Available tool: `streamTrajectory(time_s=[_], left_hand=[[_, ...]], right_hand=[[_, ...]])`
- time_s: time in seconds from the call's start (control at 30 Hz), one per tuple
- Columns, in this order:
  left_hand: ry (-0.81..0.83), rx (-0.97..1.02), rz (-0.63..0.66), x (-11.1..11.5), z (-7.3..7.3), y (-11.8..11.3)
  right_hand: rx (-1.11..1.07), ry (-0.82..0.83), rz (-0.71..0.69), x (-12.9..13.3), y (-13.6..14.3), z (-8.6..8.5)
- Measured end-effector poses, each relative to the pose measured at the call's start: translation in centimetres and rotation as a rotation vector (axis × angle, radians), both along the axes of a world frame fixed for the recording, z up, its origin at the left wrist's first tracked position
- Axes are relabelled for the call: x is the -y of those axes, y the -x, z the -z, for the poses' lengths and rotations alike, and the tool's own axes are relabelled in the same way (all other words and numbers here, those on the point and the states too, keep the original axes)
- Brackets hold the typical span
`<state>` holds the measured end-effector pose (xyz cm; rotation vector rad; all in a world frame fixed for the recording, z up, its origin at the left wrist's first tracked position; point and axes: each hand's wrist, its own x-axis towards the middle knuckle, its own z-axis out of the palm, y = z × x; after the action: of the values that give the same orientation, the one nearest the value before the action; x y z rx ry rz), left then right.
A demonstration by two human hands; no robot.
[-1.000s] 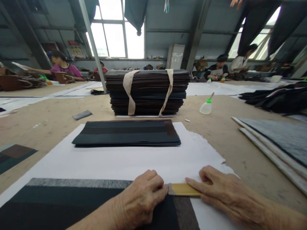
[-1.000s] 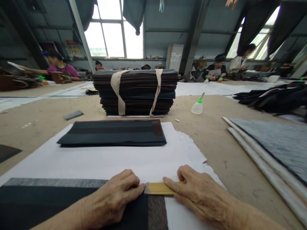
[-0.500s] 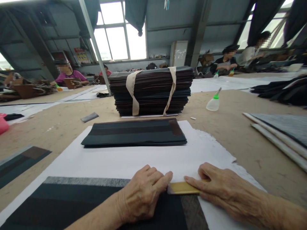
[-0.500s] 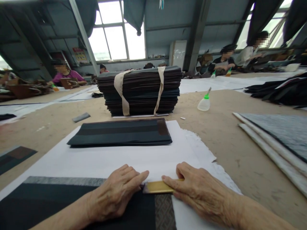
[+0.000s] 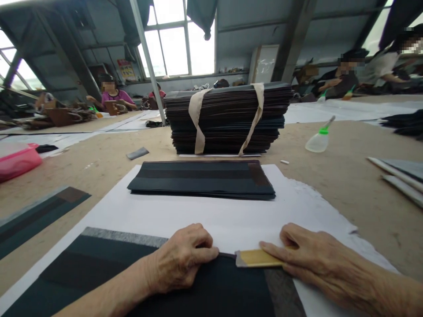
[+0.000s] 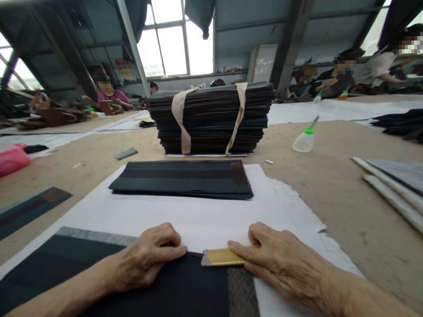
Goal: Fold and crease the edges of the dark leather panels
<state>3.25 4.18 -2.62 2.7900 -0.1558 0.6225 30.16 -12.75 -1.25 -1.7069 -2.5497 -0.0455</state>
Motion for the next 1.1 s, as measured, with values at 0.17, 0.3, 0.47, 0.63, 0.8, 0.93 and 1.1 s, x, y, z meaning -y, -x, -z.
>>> streamTrajectory(time_s=[0.17, 0.3, 0.47, 0.63, 0.8, 0.93, 1.1], left_hand=[[-0.052, 0.007, 0.003, 0.2, -0.2, -0.1], [-0.101, 0.014, 0.007, 0.2, -0.2, -0.1], [-0.145, -0.005, 0.012, 0.2, 0.0, -0.1], [-0.122, 0.004, 0.03, 0.1, 0.0, -0.1], [0.124, -0.023, 0.013, -1.5, -0.6, 1.3], [0.211, -0.04, -0.094, -2.8, -0.6, 3.6], [0.212, -0.024, -0.121, -3.0, -0.3, 4.4]], right_hand=[[0.002, -0.052, -0.019, -0.6, 0.6, 0.3], [0.036, -0.062, -0.027, -1.1, 1.1, 0.3], [0.016, -0.015, -0.035, -2.3, 2.1, -0.4], [0.018, -0.005, -0.043, -2.7, 2.4, -0.3], [0.015, -0.036, -0.066, -2.5, 1.9, 0.6], [-0.028, -0.039, -0.073, -2.7, 1.9, 0.4], [-0.037, -0.003, -0.089, -3.7, 2.5, -0.5]])
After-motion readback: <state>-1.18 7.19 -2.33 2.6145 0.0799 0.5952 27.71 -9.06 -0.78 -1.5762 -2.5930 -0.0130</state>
